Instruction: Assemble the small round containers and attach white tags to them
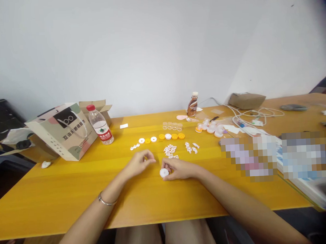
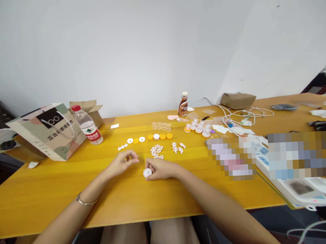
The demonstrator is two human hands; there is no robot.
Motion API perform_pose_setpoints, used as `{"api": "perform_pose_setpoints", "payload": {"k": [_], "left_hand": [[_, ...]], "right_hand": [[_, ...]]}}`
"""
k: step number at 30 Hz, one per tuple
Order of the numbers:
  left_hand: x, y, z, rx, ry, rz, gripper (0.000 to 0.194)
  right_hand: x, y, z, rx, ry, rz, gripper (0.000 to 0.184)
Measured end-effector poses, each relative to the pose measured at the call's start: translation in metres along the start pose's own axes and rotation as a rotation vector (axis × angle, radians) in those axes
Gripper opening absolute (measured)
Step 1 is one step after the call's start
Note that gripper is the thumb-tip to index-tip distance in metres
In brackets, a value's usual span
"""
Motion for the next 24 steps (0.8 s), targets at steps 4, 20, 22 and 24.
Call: {"api": "perform_pose_setpoints", "payload": {"k": [4, 20, 22, 24], "left_hand": [[-0.047, -0.004, -0.029, -0.093, 0.124, 0.179, 0.013], [-0.005, 0.000, -0.058, -0.132, 0.010, 0.036, 0.015], [-0.005, 0.000, -0.060, -0.139, 0.011, 0.031, 0.016], [-0.005, 0.000, -0.062, -0.148, 0.022, 0.032, 0.016]], "right_hand": [[-0.001, -0.001, 0.000, 0.018, -0.001, -0.004, 0.030], [-0.001, 0.000, 0.002, 0.020, -0.004, -0.006, 0.032], [-0.001, 0.000, 0.002, 0.024, -0.002, -0.006, 0.032], [-0.001, 0.001, 0.003, 0.028, 0.001, -0.007, 0.032]]}}
Point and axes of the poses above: each hand's wrist, its own y-axis towards the middle knuckle, its own x-axis out of the palm, z = x × y, the point moved 9 cm from there along y, towards the middle knuckle, and after that the axes turned 13 degrees about x, right-handed, at the moved point
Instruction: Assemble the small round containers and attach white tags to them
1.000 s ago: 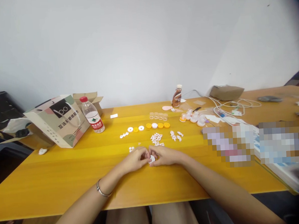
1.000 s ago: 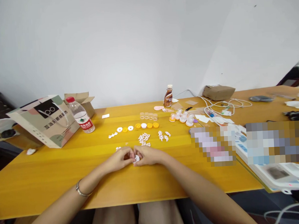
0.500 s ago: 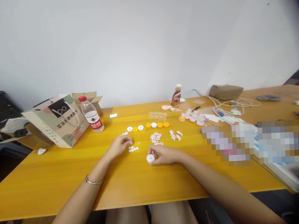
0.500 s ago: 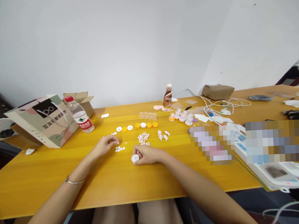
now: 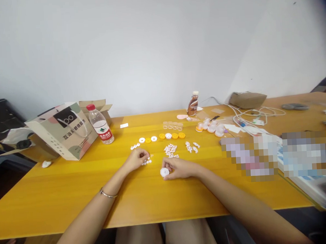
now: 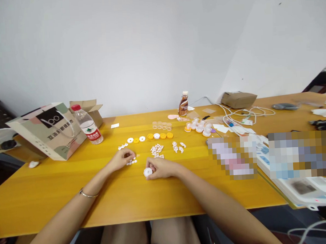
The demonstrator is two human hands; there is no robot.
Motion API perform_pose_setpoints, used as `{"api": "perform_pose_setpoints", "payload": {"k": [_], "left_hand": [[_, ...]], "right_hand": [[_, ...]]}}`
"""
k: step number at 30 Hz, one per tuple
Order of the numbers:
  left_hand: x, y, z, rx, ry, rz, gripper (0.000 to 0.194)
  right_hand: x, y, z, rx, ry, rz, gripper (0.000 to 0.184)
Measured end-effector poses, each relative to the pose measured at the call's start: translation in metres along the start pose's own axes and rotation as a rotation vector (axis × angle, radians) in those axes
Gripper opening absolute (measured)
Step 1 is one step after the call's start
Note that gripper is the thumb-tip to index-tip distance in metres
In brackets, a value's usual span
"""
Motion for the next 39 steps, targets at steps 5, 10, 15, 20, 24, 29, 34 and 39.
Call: {"api": "perform_pose_setpoints", "payload": {"k": [5, 10, 15, 20, 24, 29, 34, 39], "left_hand": [[-0.001, -0.001, 0.001, 0.044, 0.044, -0.004, 0.012], [-0.005, -0.002, 0.017, 0.099, 0.126, -0.013, 0.012], [0.008, -0.007, 0.069, 0.318, 0.134, -0.103, 0.016], [0.042, -0.018, 0.104, 0.487, 0.147, -0.284, 0.019], [0.052, -0.017, 0.105, 0.511, 0.257, -0.281, 0.020], [0.056, -0.020, 0.109, 0.594, 0.441, -0.269, 0.024], [0.062, -0.026, 0.115, 0.693, 0.596, -0.273, 0.031], [0.061, -0.023, 0.116, 0.677, 0.552, -0.264, 0.029]], "right_hand": [[0.000, 0.000, -0.001, 0.000, 0.003, -0.005, 0.032], [-0.001, -0.001, -0.002, 0.003, 0.006, -0.008, 0.032], [-0.001, 0.000, -0.001, -0.011, 0.020, -0.013, 0.033], [-0.002, 0.003, 0.000, -0.006, 0.036, -0.001, 0.035], [-0.001, 0.006, 0.000, -0.002, 0.072, -0.007, 0.042], [-0.001, 0.007, 0.002, 0.013, 0.085, -0.004, 0.044], [0.000, 0.006, 0.004, 0.009, 0.109, -0.021, 0.041], [-0.001, 0.006, 0.000, -0.027, 0.103, -0.003, 0.036]]}}
Point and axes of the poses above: each hand's wrist, its own y-axis towards the middle knuckle, its own x-axis out of the palm, z = x × y, the point moved 9 cm from there along y, towards the middle knuckle, and after that the axes turned 13 degrees about x, right-handed, at the moved point
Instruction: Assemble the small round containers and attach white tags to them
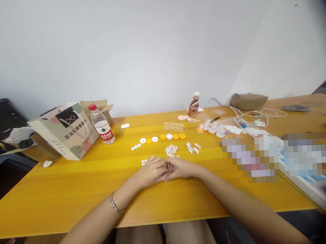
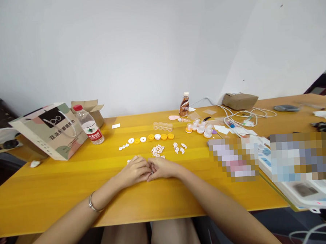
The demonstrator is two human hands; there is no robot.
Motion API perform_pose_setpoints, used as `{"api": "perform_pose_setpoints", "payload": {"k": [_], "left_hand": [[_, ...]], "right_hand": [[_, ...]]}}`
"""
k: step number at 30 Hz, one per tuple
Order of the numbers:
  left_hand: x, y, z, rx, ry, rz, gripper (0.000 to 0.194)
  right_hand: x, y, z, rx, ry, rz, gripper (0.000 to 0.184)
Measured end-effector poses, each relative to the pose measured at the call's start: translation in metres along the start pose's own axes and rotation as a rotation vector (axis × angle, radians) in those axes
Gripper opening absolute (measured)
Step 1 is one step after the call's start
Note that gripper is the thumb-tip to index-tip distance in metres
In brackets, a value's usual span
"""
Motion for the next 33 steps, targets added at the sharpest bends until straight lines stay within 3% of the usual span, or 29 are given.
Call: {"api": "perform_pose_setpoints", "payload": {"k": [4, 8, 13, 19, 33], "left_hand": [[-0.013, -0.004, -0.011, -0.051, -0.094, 0.082, 0.024], [-0.038, -0.026, -0.042, -0.181, -0.008, 0.220, 0.020], [-0.031, -0.043, -0.067, -0.258, 0.140, 0.097, 0.017], [-0.017, -0.035, -0.061, -0.203, 0.302, -0.033, 0.018], [-0.019, -0.033, -0.050, -0.161, 0.312, -0.073, 0.018]], "right_hand": [[-0.001, -0.001, 0.001, 0.019, -0.022, 0.012, 0.035], [0.000, -0.001, 0.003, 0.069, 0.000, -0.003, 0.043], [0.000, -0.002, 0.003, 0.079, 0.009, 0.000, 0.046], [0.000, -0.003, 0.003, 0.078, 0.013, 0.001, 0.046], [0.000, -0.002, 0.004, 0.073, 0.004, -0.002, 0.045]]}}
Point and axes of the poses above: each hand's wrist, its own y-axis towards the middle knuckle, its own x-axis out of the palm, z = x × y, the point moved 9 cm from there along y, towards the middle knuckle, and after that the axes turned 13 degrees about x, right-handed, at the moved point
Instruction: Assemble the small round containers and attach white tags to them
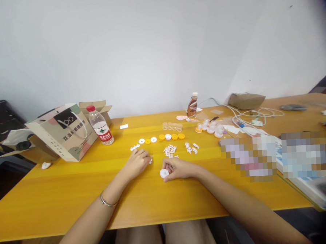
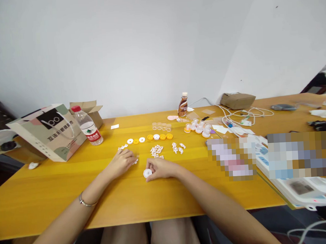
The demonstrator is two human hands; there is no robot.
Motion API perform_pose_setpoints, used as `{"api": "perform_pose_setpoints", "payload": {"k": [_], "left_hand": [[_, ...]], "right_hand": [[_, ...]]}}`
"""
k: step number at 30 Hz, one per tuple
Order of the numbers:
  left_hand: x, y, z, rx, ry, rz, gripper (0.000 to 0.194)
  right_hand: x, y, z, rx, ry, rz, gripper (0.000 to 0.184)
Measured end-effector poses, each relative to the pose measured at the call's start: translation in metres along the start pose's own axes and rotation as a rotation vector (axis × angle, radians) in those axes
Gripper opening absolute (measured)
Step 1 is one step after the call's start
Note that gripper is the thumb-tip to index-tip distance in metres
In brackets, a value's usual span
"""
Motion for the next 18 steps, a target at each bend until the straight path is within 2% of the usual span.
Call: {"api": "perform_pose_setpoints", "payload": {"k": [8, 14, 18], "left_hand": [[-0.007, -0.001, 0.007, 0.009, -0.084, 0.006, 0.019], [-0.018, 0.009, 0.042, 0.136, -0.224, 0.069, 0.021], [-0.015, 0.015, 0.057, 0.220, -0.166, 0.111, 0.023]], "right_hand": [[-0.001, -0.001, -0.001, 0.003, 0.000, 0.000, 0.044], [0.001, -0.001, -0.004, -0.038, 0.059, -0.034, 0.042], [0.001, 0.000, -0.003, -0.056, 0.074, -0.035, 0.041]]}}
Point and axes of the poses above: each hand's wrist, its own y-axis towards the middle knuckle, its own x-axis out of the palm, z = x × y, the point moved 9 cm from there along y, towards the middle knuckle, and after that the axes turned 13 degrees about x, right-handed, at the moved point
